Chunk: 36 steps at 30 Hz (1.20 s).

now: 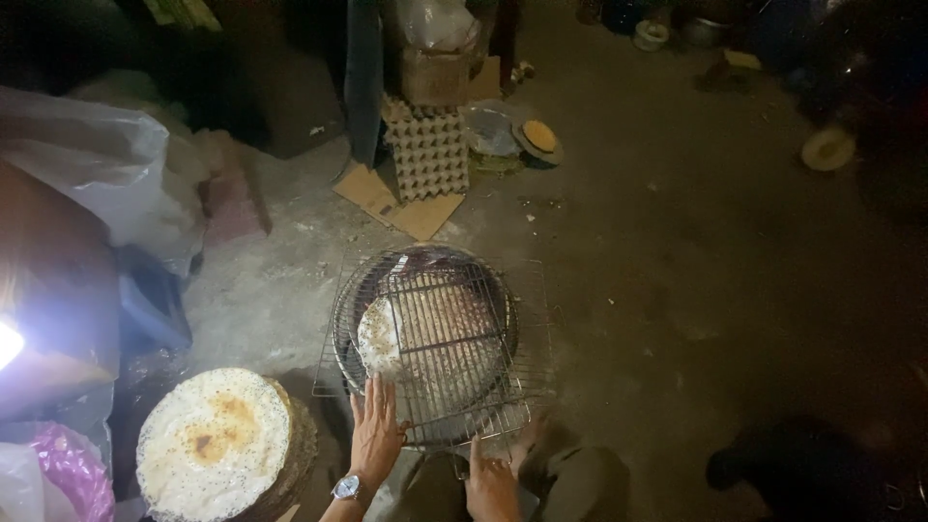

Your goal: Grilling large rice crackers over a charcoal fire, flipping and rotating them for even cooking.

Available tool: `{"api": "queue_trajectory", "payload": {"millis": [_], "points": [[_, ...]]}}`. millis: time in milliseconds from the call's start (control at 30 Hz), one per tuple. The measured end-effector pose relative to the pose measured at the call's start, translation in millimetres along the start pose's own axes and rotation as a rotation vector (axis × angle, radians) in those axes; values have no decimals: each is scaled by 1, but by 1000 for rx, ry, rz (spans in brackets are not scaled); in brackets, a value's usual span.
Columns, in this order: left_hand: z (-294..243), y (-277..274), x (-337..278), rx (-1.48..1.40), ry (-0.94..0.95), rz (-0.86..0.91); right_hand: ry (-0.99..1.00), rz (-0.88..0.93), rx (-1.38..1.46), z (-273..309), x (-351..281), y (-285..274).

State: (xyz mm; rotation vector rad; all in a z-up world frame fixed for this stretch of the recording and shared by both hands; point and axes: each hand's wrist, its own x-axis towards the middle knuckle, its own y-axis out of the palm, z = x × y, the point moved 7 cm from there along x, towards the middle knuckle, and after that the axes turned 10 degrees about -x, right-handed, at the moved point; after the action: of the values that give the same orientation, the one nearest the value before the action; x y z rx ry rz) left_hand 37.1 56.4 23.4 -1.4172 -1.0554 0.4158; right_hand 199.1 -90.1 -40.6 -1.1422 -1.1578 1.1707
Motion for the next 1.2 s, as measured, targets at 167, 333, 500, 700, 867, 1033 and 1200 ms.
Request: {"api": "queue_trajectory", "payload": {"millis": [167, 333, 500, 700, 867, 1033, 1200], "points": [[-4, -15, 1, -78, -52, -16, 41, 100, 76, 3, 2, -19], [-6, -3, -6, -28, -83, -65, 52, -14, 97, -2, 2, -15], [-15, -6, 8, -172, -156, -37, 55, -132, 137, -12, 3, -35], [-35, -44, 49, -141, 22, -62, 184, -270, 162, -32, 12, -145], [-58, -152, 109, -357, 171, -242, 218, -110, 244, -52, 56, -267], [-80, -220, 134, -350, 230, -221, 240, -319, 359, -68, 110, -383], [-68, -265, 126, -619, 18, -395, 146, -454, 364, -82, 166, -435]]}}
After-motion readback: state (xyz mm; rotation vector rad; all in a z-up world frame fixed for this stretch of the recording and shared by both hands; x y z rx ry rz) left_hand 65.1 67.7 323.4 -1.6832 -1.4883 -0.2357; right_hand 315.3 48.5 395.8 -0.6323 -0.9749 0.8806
